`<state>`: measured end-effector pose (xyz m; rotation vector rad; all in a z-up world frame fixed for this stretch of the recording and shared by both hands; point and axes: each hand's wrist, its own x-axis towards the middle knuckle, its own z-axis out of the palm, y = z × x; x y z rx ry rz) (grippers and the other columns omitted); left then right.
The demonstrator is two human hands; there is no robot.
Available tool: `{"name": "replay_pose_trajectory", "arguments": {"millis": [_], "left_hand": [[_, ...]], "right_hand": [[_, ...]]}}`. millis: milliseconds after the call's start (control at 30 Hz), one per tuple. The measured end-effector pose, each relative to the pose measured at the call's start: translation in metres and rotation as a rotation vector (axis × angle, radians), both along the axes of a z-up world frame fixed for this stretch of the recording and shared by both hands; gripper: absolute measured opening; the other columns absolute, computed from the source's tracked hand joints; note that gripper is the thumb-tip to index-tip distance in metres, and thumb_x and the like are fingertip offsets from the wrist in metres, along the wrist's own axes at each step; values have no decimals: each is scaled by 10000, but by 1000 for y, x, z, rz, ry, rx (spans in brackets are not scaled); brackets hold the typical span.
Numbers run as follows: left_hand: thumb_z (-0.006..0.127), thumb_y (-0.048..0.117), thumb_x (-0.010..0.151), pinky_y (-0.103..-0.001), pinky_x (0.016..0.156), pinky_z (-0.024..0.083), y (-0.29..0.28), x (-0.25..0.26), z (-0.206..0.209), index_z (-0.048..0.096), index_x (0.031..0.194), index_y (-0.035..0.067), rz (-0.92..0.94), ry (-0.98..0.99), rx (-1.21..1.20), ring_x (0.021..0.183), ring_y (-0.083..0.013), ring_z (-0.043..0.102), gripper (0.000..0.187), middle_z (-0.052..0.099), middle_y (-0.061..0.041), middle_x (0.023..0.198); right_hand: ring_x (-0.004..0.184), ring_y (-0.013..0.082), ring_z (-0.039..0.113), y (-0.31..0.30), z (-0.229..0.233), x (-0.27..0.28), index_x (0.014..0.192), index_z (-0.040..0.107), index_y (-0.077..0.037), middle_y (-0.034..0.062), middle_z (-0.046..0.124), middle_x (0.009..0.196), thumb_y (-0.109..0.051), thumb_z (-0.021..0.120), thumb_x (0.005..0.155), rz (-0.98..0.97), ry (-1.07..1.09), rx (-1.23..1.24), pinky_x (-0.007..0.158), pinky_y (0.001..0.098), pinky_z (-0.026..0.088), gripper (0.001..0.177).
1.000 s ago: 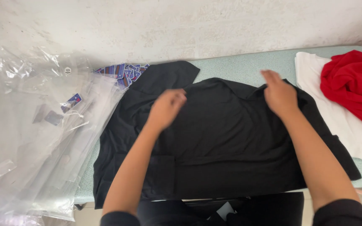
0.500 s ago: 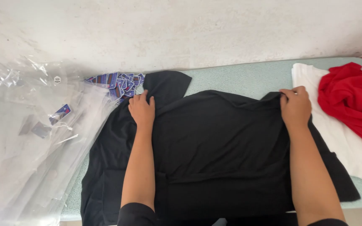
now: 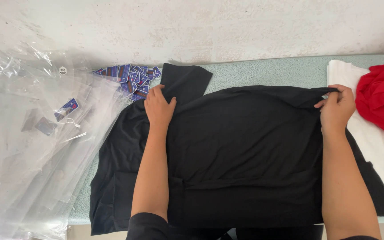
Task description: Folding a black t-shirt and attaching a brand tag to the collar.
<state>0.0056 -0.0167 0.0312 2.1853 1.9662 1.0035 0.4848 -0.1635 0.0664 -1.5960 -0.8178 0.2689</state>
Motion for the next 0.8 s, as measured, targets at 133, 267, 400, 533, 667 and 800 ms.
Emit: {"name": "replay_pose_trajectory", "arguments": {"millis": [133, 267, 400, 533, 667, 800], "left_hand": [[821, 494, 854, -506, 971, 480, 2, -12, 4, 450, 1486, 22, 140, 10, -260, 1132, -399, 607, 872, 561, -197, 1301], [796, 445, 862, -467, 866, 443, -2, -23, 10, 736, 1069, 159, 242, 227, -35, 1016, -324, 606, 358, 677, -74, 1045], [787, 81, 817, -503, 641, 528, -16, -27, 46, 706, 1042, 143, 220, -9, 307, 859, -356, 619, 247, 543, -107, 1055], [648, 164, 920, -482, 744, 510, -34, -24, 83, 650, 1105, 157, 187, -452, 81, 994, -321, 666, 185, 581, -79, 1190], [587, 139, 1007, -339, 706, 558, -33, -18, 80, 546, 1140, 90, 110, -647, 19, 818, -231, 712, 147, 607, -110, 1203], [612, 85, 1049, -434, 860, 650, -24, -7, 49, 472, 1158, 93, 156, -474, 92, 1049, -360, 719, 178, 507, -166, 1302]], "right_hand": [[642, 141, 677, 1, -3, 9, 1117, 644, -114, 87, 665, 852, -14, 382, 960, 46, 2, -88, 478, 212, 386, 321], [627, 117, 648, -3, 5, 5, 1096, 657, -94, 93, 701, 835, -16, 391, 955, 53, -12, -108, 595, 211, 488, 311], [806, 181, 777, 2, -3, 14, 1167, 593, -91, 109, 645, 877, -9, 366, 1031, 38, 86, 36, 518, 217, 574, 278], [1150, 246, 759, 3, -2, 18, 1231, 588, -123, 92, 614, 1225, -138, 481, 1073, 84, 173, 145, 846, 315, 701, 191], [1301, 211, 613, 15, -30, 36, 1440, 491, -125, 137, 577, 1314, -171, 480, 1069, 144, 155, 156, 1033, 336, 583, 374], [1486, 497, 252, -7, 10, -10, 1601, 252, 15, 444, 297, 1545, -53, 439, 1154, 157, -50, -77, 1235, 583, 298, 489]]}}
